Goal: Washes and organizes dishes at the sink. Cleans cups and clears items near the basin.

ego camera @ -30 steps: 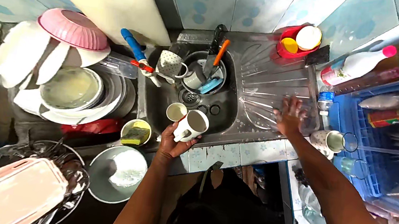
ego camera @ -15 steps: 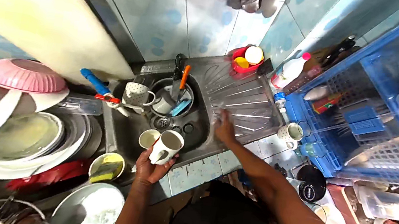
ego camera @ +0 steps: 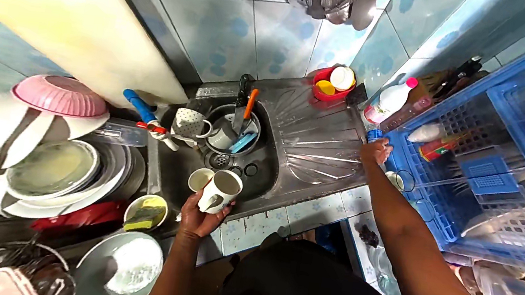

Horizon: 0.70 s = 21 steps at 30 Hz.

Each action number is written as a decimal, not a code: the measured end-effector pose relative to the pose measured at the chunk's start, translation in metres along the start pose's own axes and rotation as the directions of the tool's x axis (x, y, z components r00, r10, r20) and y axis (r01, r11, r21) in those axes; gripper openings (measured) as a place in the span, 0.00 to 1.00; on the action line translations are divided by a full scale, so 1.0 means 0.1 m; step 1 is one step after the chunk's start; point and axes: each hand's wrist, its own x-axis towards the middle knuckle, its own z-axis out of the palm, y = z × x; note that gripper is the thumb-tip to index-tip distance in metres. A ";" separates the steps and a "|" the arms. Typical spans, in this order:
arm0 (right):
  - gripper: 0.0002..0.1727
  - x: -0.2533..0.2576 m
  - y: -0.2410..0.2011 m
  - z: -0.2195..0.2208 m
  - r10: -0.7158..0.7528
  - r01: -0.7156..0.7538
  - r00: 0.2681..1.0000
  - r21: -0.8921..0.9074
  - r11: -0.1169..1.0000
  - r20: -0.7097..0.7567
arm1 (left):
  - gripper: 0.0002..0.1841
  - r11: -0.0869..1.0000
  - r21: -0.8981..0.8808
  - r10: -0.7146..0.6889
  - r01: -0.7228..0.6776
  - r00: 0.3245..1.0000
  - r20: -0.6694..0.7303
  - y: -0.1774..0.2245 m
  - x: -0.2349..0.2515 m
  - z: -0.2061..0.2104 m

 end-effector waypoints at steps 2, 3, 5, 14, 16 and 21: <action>0.44 0.02 0.05 0.06 0.042 -0.042 0.999 0.010 0.999 0.005 | 0.34 1.000 0.005 0.003 -0.003 1.000 -0.024 -0.01 0.01 0.02; 0.43 0.04 0.09 0.10 0.036 -0.036 0.999 0.009 0.999 -0.003 | 0.34 1.000 0.009 0.007 -0.007 0.999 -0.035 -0.02 0.01 0.03; 0.44 0.04 0.13 0.15 0.019 -0.019 1.000 0.022 1.000 0.004 | 0.34 1.000 0.022 0.009 -0.008 0.999 -0.041 -0.01 0.00 0.05; 0.30 -0.61 0.04 -0.30 -0.354 0.327 0.929 0.214 0.920 0.103 | 0.34 0.994 0.102 0.032 -0.027 0.998 -0.054 -0.01 -0.03 0.09; 0.23 -0.73 0.13 -0.48 -0.503 0.472 0.850 0.200 0.859 0.154 | 0.36 0.990 0.140 0.042 -0.032 0.997 -0.070 -0.02 -0.02 0.11; 0.19 -1.11 0.63 -1.02 -0.687 0.707 0.624 0.106 0.700 0.372 | 0.35 0.990 0.140 0.018 -0.012 0.999 -0.037 -0.01 -0.01 0.09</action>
